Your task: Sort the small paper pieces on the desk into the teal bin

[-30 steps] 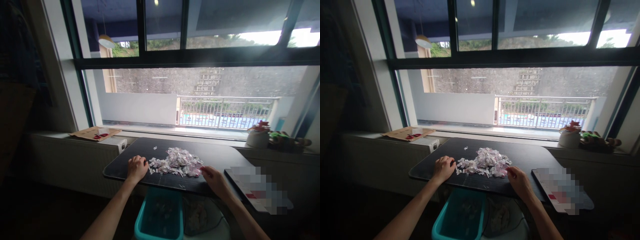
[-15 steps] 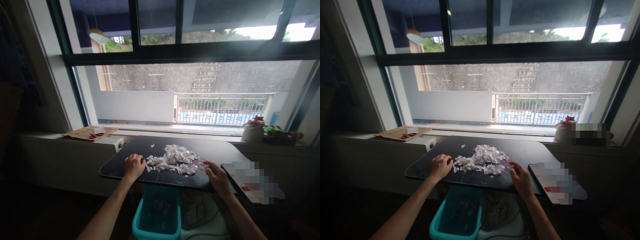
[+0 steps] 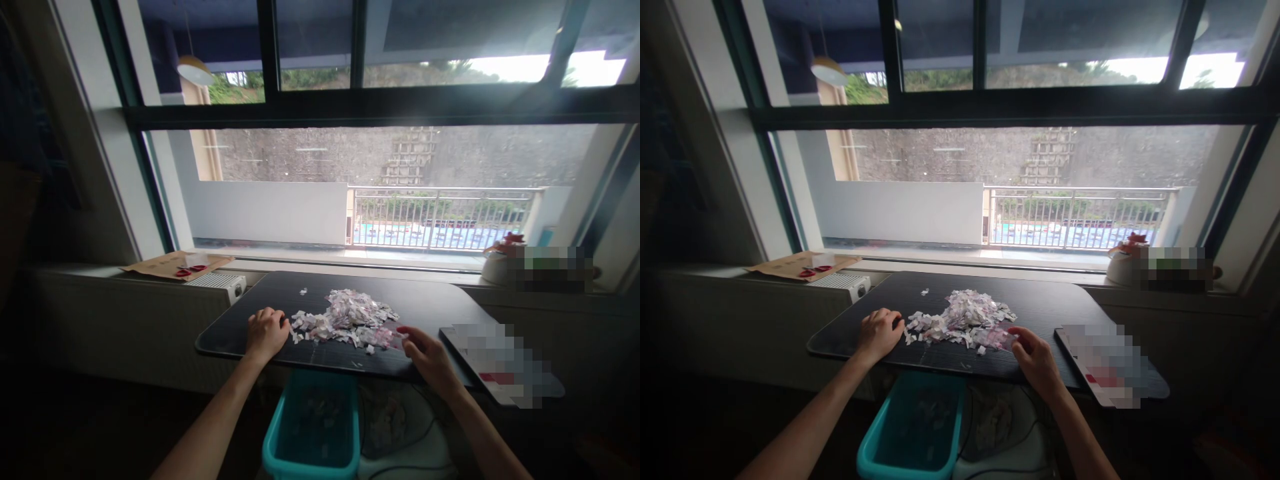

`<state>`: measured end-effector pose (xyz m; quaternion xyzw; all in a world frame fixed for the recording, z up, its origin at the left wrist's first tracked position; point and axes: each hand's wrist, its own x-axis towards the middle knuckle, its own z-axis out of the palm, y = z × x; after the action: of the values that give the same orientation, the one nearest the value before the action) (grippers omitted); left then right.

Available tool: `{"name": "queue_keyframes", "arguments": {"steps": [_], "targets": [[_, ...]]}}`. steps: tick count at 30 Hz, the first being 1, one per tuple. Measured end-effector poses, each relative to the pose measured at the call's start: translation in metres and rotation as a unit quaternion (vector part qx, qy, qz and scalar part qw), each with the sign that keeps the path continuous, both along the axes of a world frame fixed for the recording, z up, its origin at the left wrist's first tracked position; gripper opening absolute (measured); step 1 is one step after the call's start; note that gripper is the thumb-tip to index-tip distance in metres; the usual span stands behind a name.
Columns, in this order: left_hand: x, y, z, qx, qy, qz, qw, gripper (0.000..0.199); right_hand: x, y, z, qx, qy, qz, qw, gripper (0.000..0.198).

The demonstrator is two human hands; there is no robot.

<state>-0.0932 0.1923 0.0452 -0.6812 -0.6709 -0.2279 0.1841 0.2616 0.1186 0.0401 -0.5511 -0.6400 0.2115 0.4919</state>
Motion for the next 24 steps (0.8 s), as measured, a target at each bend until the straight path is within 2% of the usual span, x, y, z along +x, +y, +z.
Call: {"name": "queue_keyframes", "arguments": {"steps": [5, 9, 15, 20, 24], "targets": [[-0.0003, 0.0013, -0.001, 0.004, -0.002, 0.003, 1.0, 0.024, -0.0016, -0.0072, 0.0068, -0.012, 0.01, 0.052, 0.999, 0.035], [-0.0008, 0.002, -0.0013, 0.005, -0.002, 0.003, 1.0, 0.024, -0.0025, -0.0083, 0.0091, -0.023, 0.046, 0.067, 0.996, 0.038], [-0.0008, 0.0015, -0.0014, 0.002, -0.002, 0.003, 1.0, 0.024, -0.0015, -0.0043, 0.0059, -0.024, 0.026, 0.019, 0.999, 0.039], [-0.0005, 0.0011, -0.0012, 0.0, -0.001, 0.003, 1.0, 0.024, -0.0004, -0.0039, 0.0038, -0.025, 0.023, 0.034, 0.999, 0.037], [-0.0007, 0.0006, -0.0008, -0.001, 0.0, 0.002, 1.0, 0.024, 0.001, -0.002, 0.0018, -0.012, 0.03, -0.019, 0.999, 0.034]]}}
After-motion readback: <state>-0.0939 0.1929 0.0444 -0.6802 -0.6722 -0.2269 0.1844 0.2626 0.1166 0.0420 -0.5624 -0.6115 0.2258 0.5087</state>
